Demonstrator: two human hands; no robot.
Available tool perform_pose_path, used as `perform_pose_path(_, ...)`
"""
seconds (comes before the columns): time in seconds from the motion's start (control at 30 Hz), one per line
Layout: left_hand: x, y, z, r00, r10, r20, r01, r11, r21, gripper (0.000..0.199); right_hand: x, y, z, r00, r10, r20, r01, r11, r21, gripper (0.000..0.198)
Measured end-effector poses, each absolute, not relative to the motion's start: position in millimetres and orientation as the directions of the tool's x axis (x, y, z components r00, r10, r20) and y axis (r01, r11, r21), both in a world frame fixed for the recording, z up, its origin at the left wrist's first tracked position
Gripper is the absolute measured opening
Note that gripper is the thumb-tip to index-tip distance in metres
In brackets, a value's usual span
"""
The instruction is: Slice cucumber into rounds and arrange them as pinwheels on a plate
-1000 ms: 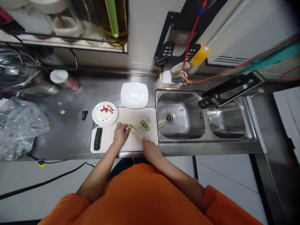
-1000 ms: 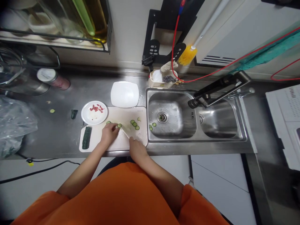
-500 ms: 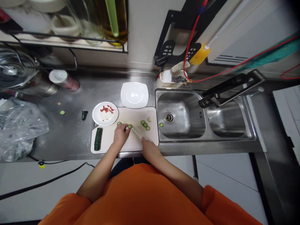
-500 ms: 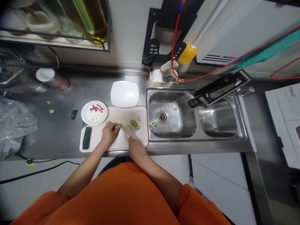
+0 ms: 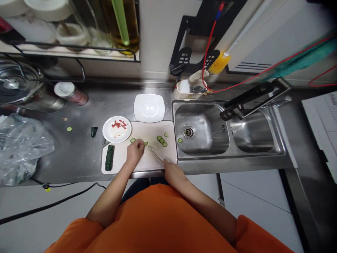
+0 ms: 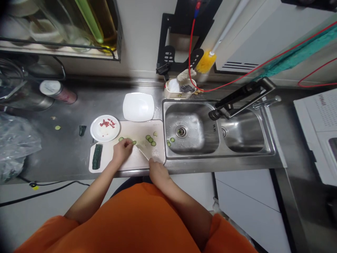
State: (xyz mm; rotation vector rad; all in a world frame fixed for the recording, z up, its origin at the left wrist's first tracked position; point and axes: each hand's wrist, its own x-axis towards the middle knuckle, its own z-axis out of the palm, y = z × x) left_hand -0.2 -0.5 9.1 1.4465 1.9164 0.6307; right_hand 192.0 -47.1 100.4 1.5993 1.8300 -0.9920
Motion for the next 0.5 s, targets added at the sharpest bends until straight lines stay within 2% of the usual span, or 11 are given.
perform_pose_path(0.23,-28,0,16,-0.459,0.867,-0.197,0.581,0.460,0.672,0.022,194,-47,97,-0.189,0.615,-0.765,0.979,0.055,-0.198,0.042)
perform_pose_path(0.33,-35,0,15,-0.473,0.864,-0.172,0.612,0.463,0.641,0.020,195,-47,97,-0.189,0.616,-0.765,0.979,0.052,-0.199,0.042)
perform_pose_path(0.5,-36,-4,13,-0.395,0.914,-0.089,0.740,0.374,0.559,0.021,196,-47,96,-0.196,0.616,-0.763,0.977,0.060,-0.203,0.042)
